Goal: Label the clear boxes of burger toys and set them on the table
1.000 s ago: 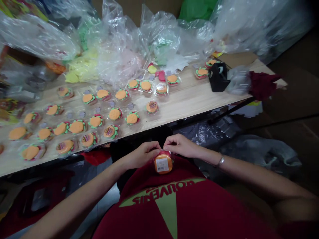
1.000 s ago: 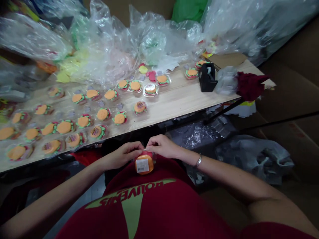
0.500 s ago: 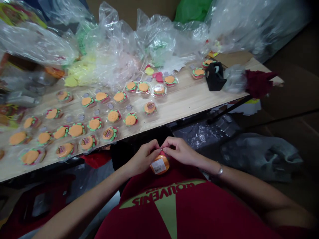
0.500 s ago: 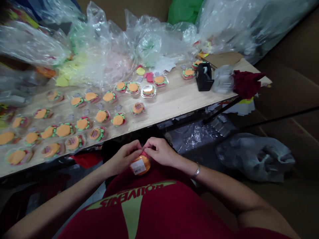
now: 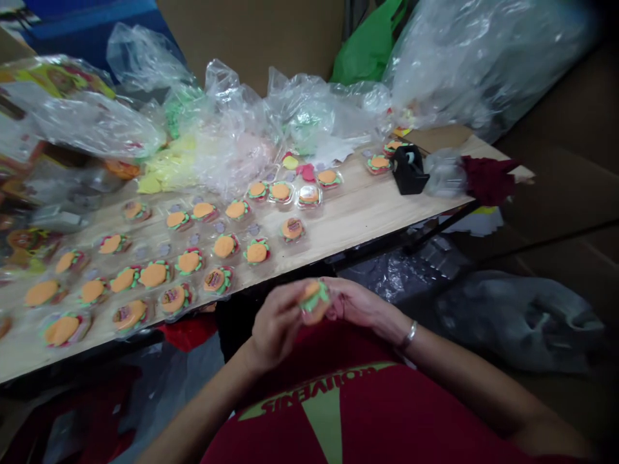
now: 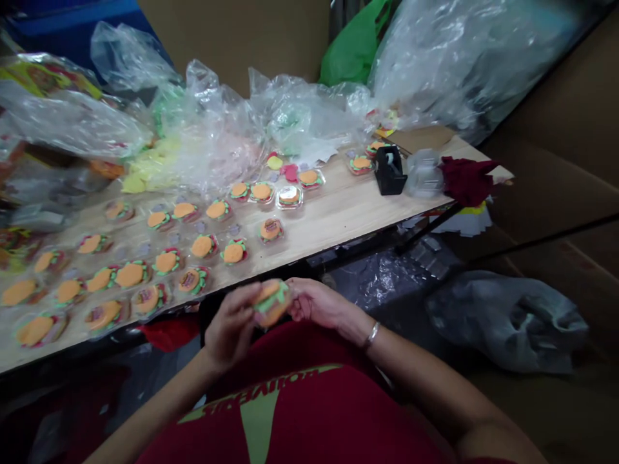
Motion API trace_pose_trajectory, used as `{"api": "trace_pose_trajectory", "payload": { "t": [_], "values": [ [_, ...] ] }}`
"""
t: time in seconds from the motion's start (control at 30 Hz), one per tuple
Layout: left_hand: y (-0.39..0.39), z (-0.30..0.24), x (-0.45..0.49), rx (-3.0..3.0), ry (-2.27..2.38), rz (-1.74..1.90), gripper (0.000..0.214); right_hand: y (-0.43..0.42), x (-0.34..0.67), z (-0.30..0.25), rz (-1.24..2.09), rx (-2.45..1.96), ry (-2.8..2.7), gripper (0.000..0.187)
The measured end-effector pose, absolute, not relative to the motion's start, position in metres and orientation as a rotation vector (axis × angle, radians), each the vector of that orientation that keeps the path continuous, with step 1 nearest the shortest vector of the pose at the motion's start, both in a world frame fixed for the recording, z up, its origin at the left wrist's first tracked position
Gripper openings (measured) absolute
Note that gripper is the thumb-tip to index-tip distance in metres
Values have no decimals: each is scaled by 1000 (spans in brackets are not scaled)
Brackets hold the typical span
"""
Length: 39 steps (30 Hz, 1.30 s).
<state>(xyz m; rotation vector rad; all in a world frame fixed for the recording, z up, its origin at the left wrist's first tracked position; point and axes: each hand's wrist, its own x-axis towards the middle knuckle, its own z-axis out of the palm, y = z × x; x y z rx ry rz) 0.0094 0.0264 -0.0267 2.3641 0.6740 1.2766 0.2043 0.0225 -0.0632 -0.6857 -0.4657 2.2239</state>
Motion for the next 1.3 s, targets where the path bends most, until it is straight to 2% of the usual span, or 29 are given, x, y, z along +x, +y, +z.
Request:
{"api": "trace_pose_trajectory", "payload": {
  "t": [0.13, 0.3, 0.4, 0.43, 0.5, 0.57, 0.67, 0.8, 1.07, 1.17, 1.3],
  "values": [
    [11, -23, -3, 2827, 220, 990, 18, 18, 213, -53, 2186, -822, -568, 18],
    [9, -17, -16, 2765, 155, 634, 26, 10, 210, -51, 1954, -1072, -771, 19],
    [7, -13, -13, 2228, 620, 776, 48, 4, 206, -47, 1758, -1125, -997, 18],
    [6, -12, -9, 1954, 815, 783, 50, 3, 204, -45, 1706, -1126, -1070, 17],
    [5, -10, 4, 1399, 1069, 700, 35, 1, 201, -41, 1629, -1119, -1186, 16],
    [5, -9, 18, 995, 1114, 637, 21, 0, 199, -39, 1593, -1120, -1245, 16],
    [7, -10, 29, 737, 1089, 712, 19, -4, 203, -37, 1674, -1129, -1222, 16],
    [9, -15, 29, 608, 1136, 864, 19, -10, 213, -35, 1842, -1142, -1155, 15],
    [19, -25, 36, 699, 1123, 917, 18, -4, 221, -44, 1870, -1154, -929, 14],
    [23, -21, 34, 804, 1131, 798, 19, -11, 223, -49, 1873, -1156, -915, 15],
    [31, -8, 31, 919, 1032, 444, 20, -20, 223, -55, 1825, -1166, -916, 18]
  ]
}}
